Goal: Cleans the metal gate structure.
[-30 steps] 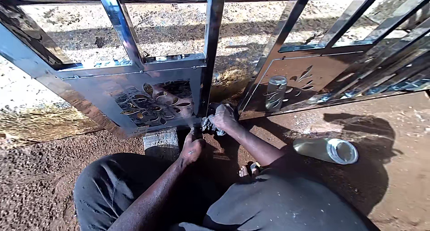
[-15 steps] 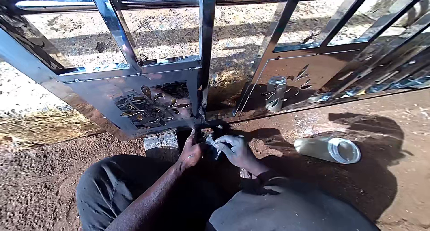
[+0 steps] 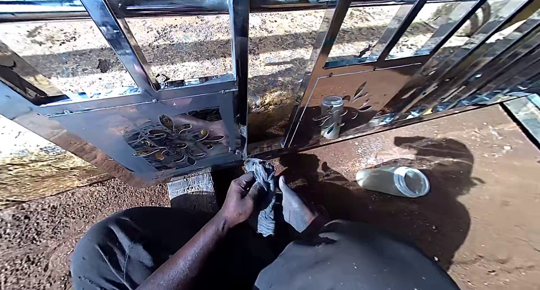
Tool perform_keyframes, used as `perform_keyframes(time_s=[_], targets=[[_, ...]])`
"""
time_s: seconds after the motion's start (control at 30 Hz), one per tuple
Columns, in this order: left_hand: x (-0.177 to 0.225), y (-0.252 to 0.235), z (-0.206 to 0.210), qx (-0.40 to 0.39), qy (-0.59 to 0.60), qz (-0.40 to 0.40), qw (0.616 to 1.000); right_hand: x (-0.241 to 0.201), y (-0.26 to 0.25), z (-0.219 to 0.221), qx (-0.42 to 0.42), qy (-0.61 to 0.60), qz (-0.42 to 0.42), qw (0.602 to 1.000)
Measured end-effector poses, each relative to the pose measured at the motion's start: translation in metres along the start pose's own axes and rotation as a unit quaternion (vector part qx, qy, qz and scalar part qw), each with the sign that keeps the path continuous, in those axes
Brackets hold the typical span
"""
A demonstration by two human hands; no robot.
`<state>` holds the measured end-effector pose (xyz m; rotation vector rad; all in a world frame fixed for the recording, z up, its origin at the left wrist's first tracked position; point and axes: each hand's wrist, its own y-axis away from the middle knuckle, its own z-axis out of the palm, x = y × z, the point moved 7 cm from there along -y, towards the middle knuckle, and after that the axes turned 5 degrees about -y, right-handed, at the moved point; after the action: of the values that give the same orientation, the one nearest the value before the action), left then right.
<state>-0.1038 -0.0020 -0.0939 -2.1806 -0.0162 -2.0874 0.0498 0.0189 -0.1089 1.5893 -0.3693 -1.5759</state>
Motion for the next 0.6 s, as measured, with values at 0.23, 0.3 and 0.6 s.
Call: perform_keyframes(time_s=[0.23,0.3,0.6], targets=[[0.008,0.009,0.018,-0.056,-0.177,0.098,0.978,-0.028,-0.01,-0.027,0.067,-0.104,-0.16,0.979],[0.003,0.009,0.012,-0.033,-0.184,0.036,0.982,-0.072,0.009,-0.04,0.134,0.115,-0.439,0.881],[-0.048,0.031,0.034,-0.411,-0.454,-0.295,0.734,-0.078,-0.063,0.038,0.091,0.547,-0.628,0.546]])
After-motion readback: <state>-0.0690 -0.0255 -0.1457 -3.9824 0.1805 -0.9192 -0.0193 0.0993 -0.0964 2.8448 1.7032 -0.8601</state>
